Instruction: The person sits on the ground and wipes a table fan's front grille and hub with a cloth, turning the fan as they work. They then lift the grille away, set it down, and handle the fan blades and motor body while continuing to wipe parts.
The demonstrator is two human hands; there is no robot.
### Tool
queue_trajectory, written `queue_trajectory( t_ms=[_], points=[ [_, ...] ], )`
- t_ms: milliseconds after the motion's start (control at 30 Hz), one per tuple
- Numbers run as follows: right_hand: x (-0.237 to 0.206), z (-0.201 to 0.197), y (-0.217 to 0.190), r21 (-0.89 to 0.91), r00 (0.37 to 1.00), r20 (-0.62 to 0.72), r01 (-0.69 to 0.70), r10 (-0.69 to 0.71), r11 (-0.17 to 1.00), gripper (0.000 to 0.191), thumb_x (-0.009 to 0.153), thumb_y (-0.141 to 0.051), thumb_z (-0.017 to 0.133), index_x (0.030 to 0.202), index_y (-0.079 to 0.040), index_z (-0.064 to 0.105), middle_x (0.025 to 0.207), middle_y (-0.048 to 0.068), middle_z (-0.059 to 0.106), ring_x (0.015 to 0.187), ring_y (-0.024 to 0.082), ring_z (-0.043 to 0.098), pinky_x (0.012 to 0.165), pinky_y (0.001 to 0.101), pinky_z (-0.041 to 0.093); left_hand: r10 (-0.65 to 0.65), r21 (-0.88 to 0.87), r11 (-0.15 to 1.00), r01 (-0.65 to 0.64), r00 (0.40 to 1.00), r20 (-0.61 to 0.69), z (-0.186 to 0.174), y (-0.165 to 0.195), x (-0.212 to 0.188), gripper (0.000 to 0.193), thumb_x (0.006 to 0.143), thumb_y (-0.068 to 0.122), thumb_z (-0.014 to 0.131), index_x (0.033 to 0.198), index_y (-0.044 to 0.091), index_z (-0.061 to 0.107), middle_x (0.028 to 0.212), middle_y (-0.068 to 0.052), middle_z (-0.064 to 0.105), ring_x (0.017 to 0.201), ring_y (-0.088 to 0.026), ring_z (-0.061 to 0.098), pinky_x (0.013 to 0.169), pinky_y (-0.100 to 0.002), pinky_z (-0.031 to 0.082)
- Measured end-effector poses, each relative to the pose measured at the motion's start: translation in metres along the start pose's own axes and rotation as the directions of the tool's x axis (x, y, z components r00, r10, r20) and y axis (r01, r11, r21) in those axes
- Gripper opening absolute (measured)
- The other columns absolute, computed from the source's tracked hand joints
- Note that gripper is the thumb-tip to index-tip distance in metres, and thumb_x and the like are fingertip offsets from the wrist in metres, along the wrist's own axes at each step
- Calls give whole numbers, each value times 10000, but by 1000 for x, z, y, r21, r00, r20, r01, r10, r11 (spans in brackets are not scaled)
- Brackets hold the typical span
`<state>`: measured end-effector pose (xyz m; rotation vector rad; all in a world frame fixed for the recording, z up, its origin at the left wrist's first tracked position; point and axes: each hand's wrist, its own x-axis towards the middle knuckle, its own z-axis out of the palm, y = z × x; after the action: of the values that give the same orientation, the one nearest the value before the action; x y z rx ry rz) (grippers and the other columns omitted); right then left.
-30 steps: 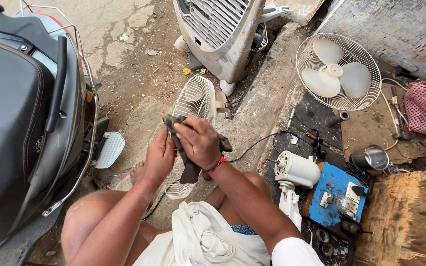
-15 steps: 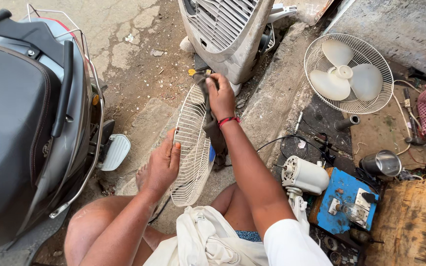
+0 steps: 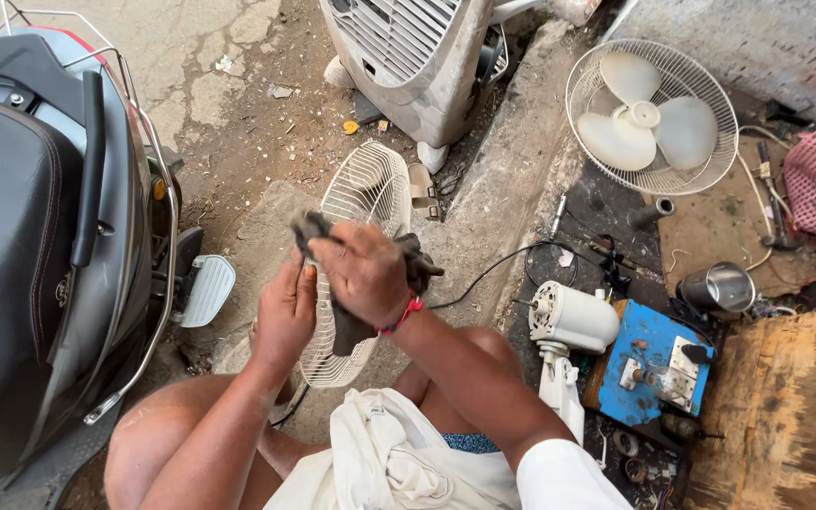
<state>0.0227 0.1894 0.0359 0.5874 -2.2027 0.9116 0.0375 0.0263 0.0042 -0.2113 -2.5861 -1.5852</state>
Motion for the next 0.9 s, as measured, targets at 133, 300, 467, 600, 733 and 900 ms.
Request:
queue_trajectory(
  t_ms=[133, 300, 467, 600, 733, 900],
  points=[
    [35, 18, 68, -15, 968, -91, -236, 233, 972, 102, 953, -157, 738, 1054, -142, 743, 1038, 54, 723, 933, 227, 712, 838, 343, 597, 68, -9, 998, -68, 998, 12, -8, 3, -2, 418, 1080, 250, 517, 1467, 96, 543, 944, -189, 744, 804, -208, 738, 729, -341, 552],
    [50, 52, 152, 24, 869, -22, -494, 494, 869, 111, 918, -198, 731, 982, -120, 778, 970, 51, 748, 870, 234, 729, 762, 351, 586, 4, 16, 1000, -5, 999, 32, -22, 3, -2, 434, 1069, 265, 525, 1475, 115, 537, 948, -208, 737, 797, -234, 741, 746, -337, 551],
    [41, 83, 223, 112, 730, -43, -675, 682, 729, 194, 896, -230, 721, 1032, -91, 728, 972, 63, 755, 895, 240, 733, 793, 364, 569, 64, 46, 997, -63, 998, -2, -26, -3, -2, 430, 1087, 270, 522, 1487, 110, 525, 994, -203, 734, 870, -229, 740, 752, -331, 546],
    [9, 102, 228, 304, 668, -29, -703, 744, 643, 288, 1026, -334, 652, 1107, -58, 663, 1090, 130, 744, 1018, 252, 715, 915, 362, 566, -62, 18, 998, 62, 998, 0, -23, -8, 5, 437, 1071, 294, 527, 1475, 129, 540, 860, -155, 710, 725, -178, 687, 703, -311, 530],
    [-39, 108, 194, 388, 757, 9, -605, 654, 695, 398, 1072, -375, 623, 1332, -74, 633, 1346, 173, 598, 1280, 288, 569, 1096, 397, 456, -167, -27, 986, 166, 985, -37, -19, -10, 8, 449, 1083, 308, 515, 1493, 130, 548, 750, -143, 633, 680, -166, 573, 674, -301, 489],
    [-66, 99, 176, 361, 822, 59, -547, 567, 755, 535, 1054, -394, 617, 1500, -113, 522, 1429, 158, 512, 1331, 311, 517, 1082, 405, 432, -34, -63, 998, 29, 996, -87, -19, -10, 4, 439, 1105, 299, 498, 1485, 82, 532, 806, -70, 644, 721, -107, 581, 708, -276, 494]
  ],
)
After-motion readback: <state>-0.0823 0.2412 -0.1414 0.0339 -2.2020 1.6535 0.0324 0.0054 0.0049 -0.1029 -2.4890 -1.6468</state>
